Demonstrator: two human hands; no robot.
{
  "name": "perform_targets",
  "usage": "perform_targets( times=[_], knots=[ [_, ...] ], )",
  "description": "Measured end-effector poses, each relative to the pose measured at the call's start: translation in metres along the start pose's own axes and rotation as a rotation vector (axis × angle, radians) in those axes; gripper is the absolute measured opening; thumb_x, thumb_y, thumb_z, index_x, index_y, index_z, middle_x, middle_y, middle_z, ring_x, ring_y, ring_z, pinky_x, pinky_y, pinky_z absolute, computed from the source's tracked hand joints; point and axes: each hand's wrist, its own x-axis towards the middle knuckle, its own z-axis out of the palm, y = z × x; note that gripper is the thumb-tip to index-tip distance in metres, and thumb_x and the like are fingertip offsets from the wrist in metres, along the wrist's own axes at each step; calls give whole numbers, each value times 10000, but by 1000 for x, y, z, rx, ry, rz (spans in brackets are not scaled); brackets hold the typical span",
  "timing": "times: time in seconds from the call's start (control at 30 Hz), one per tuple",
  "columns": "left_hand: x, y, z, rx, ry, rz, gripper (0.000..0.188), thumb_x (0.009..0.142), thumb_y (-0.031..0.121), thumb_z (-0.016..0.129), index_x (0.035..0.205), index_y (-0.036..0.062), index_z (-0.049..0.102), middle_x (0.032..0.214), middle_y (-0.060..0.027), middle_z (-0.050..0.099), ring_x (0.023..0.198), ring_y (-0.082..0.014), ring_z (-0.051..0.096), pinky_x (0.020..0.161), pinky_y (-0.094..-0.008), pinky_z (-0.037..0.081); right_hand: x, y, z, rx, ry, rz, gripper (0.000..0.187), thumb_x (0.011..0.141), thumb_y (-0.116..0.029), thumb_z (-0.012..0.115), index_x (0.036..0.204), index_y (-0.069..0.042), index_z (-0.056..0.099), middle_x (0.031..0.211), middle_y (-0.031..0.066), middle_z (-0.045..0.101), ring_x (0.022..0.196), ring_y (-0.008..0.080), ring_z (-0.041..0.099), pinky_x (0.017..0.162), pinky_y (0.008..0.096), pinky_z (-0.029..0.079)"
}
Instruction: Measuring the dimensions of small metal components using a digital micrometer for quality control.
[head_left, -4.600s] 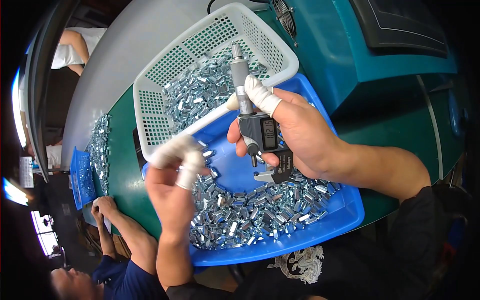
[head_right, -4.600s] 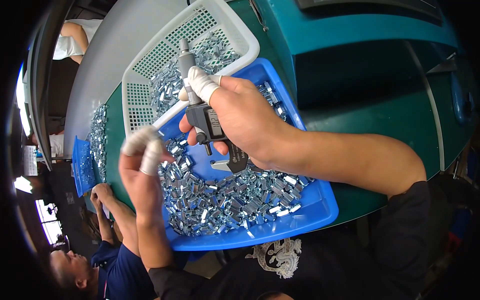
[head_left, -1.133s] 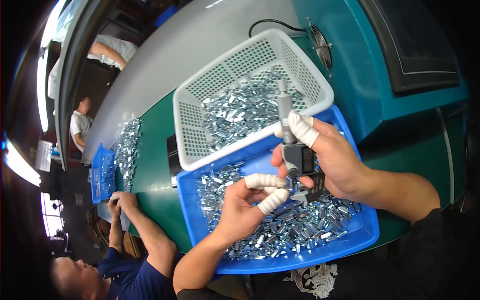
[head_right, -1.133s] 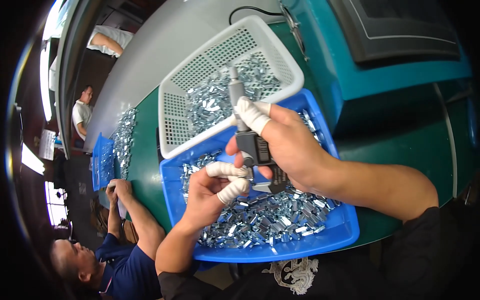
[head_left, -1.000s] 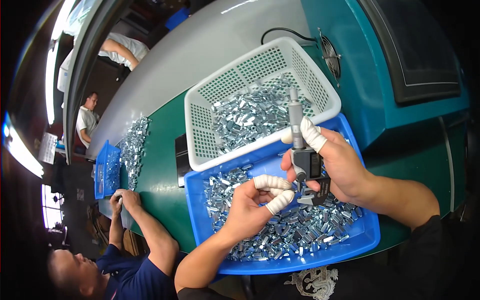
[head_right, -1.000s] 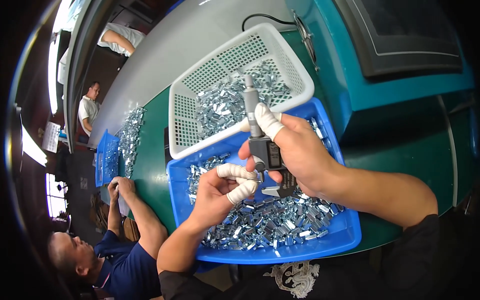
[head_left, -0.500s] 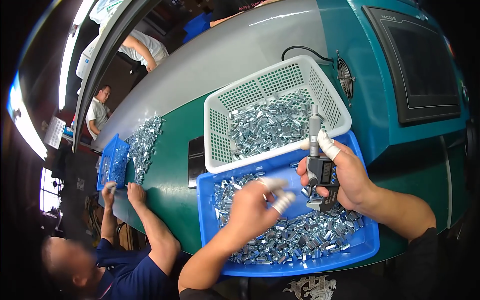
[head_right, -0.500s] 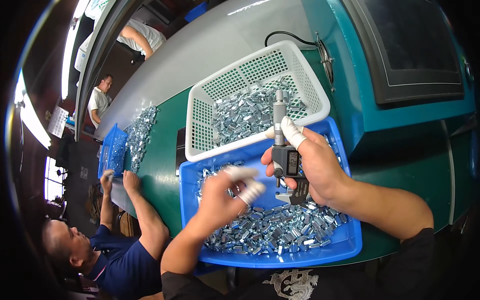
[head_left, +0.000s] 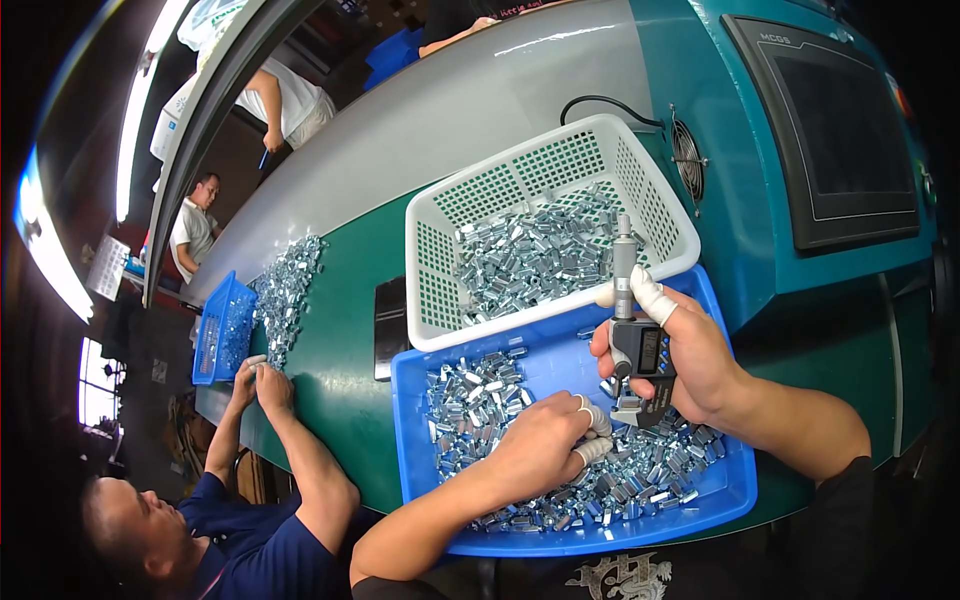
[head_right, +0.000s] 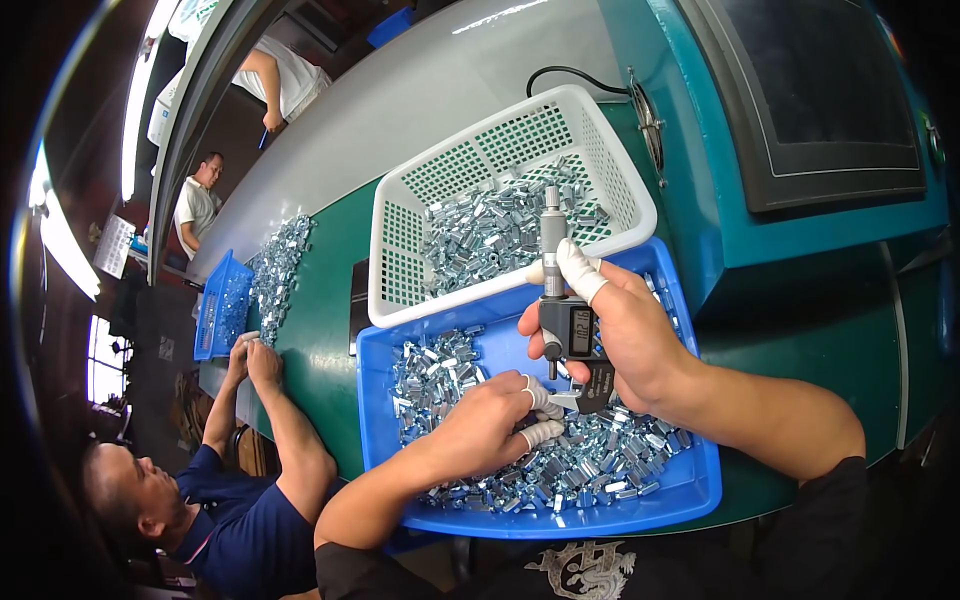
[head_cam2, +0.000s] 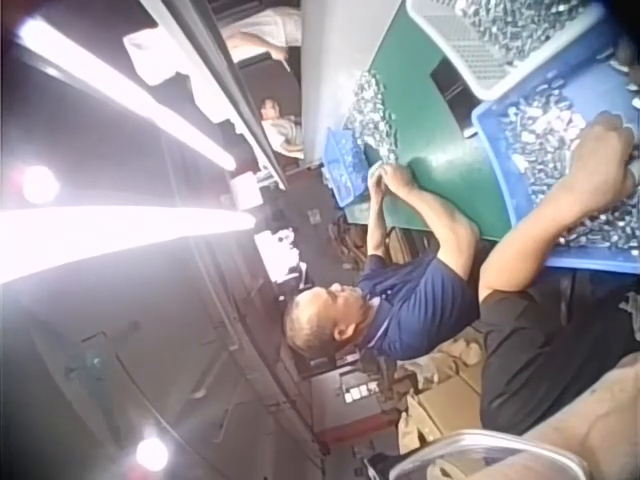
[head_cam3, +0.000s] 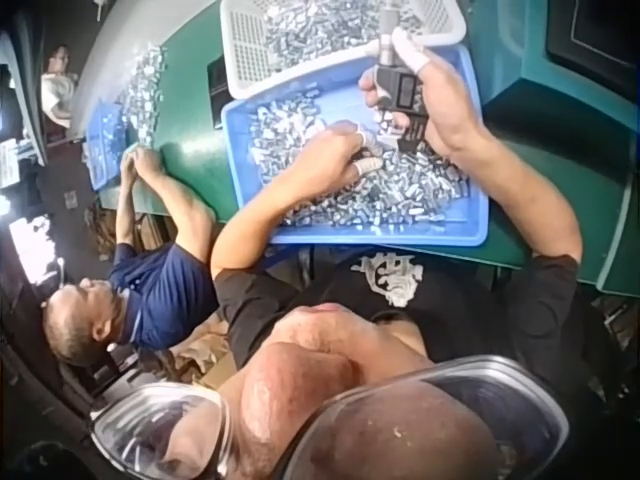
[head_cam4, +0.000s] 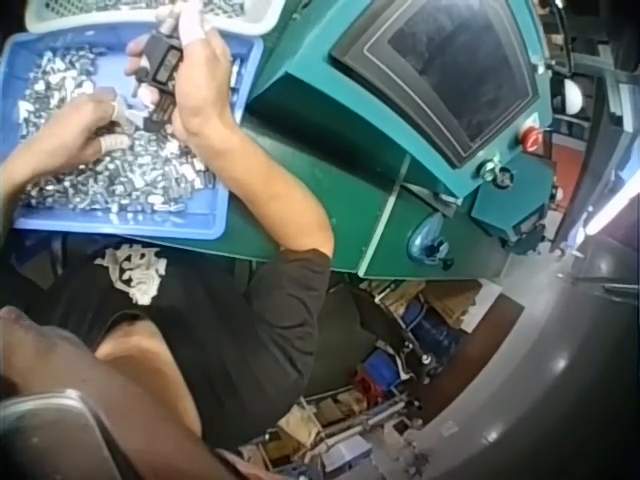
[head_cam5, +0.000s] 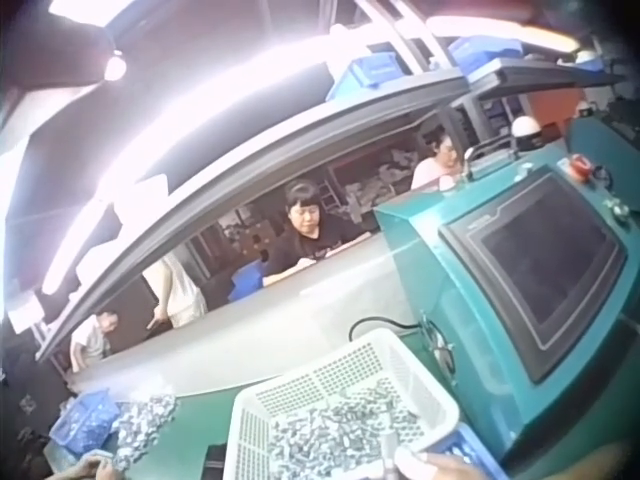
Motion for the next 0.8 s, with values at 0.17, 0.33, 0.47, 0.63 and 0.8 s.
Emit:
perform_targets(
  times=[0.17,0.33,0.47,0.63,0.8],
  knots=[
    [-2,1,-6,-19,56,-78,154,789,138,657,880,32,594,787,-143,601,745,-326,585,674,-423,472,-2,3,0,8,11,6,456,968,-446,353,1096,-32,495,821,123,611,662,159,621,395,218,401],
    [-1,2,-9,-473,193,-214,163,837,75,660,975,11,598,906,-42,636,812,-98,588,729,-258,481,1,5,-4,46,8,-20,444,966,-435,371,1085,-27,498,822,123,612,657,159,619,380,213,400],
    [-4,-5,-12,-628,352,-213,256,824,52,669,1064,-1,596,913,-55,597,843,-116,580,773,-255,480,2,3,0,55,-17,-43,428,972,-414,371,1082,-25,509,829,126,621,660,157,622,390,213,414],
    [1,-6,-16,-707,346,-168,203,815,-1,663,1010,-6,605,974,-61,599,894,-124,591,791,-254,489,6,2,-5,49,-23,-45,414,980,-393,364,1090,-24,515,806,128,623,648,153,622,396,216,414],
    [3,-6,-13,-777,332,-195,187,816,-2,661,990,-7,592,974,-58,612,896,-124,600,805,-259,494,7,4,-8,58,-42,-55,411,978,-394,371,1077,-24,519,807,125,624,650,151,623,391,212,413]
  ],
)
